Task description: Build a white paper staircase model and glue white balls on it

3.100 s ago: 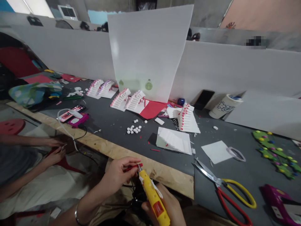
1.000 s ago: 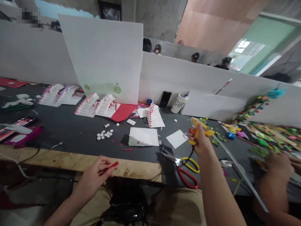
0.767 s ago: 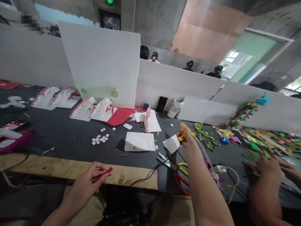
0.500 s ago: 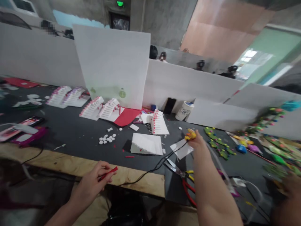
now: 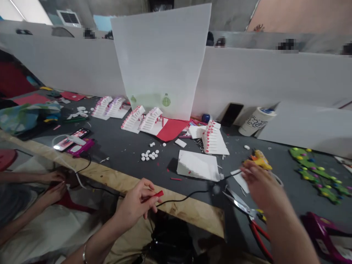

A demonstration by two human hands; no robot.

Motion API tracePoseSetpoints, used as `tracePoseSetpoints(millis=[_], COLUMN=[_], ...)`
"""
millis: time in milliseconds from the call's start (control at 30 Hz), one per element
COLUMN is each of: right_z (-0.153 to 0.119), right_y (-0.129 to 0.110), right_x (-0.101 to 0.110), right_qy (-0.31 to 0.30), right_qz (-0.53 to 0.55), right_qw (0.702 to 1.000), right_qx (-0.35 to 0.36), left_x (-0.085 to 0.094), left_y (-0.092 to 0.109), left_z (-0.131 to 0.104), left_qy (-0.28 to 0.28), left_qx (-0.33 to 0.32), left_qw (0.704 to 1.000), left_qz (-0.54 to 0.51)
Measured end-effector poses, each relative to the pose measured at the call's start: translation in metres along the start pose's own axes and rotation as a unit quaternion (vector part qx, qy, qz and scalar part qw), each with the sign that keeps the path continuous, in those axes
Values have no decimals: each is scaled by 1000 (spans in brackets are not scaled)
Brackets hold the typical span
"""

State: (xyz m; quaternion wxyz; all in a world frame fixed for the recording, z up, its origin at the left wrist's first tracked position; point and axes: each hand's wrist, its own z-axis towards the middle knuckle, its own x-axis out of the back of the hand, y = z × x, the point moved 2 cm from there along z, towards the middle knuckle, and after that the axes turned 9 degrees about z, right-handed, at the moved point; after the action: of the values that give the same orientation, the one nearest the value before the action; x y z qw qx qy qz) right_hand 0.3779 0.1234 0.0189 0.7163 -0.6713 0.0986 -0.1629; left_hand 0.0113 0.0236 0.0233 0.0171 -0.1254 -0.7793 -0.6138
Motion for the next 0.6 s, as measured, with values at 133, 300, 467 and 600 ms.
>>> tracePoseSetpoints(millis=[133,300,467,600], right_z=[-93,-144,-145,-146], right_y=[-20,-35,-28,-29], right_x=[-74,-121,-124,-122], right_qy=[-331,-451,-458,-448], right_qz=[-12,6,44,51], right_qw=[943,892,886,890], right_qx=[-43,-23,-60,-67], left_x=[-4,-7,-12,-17], left_y=[4,7,10,14], left_z=[-6,-17,-20,-19], left_qy=[-36,-73,-105,-130], left_qx=[2,4,12,19], left_qw=[999,997,994,991], left_qz=[-6,-2,-8,-28])
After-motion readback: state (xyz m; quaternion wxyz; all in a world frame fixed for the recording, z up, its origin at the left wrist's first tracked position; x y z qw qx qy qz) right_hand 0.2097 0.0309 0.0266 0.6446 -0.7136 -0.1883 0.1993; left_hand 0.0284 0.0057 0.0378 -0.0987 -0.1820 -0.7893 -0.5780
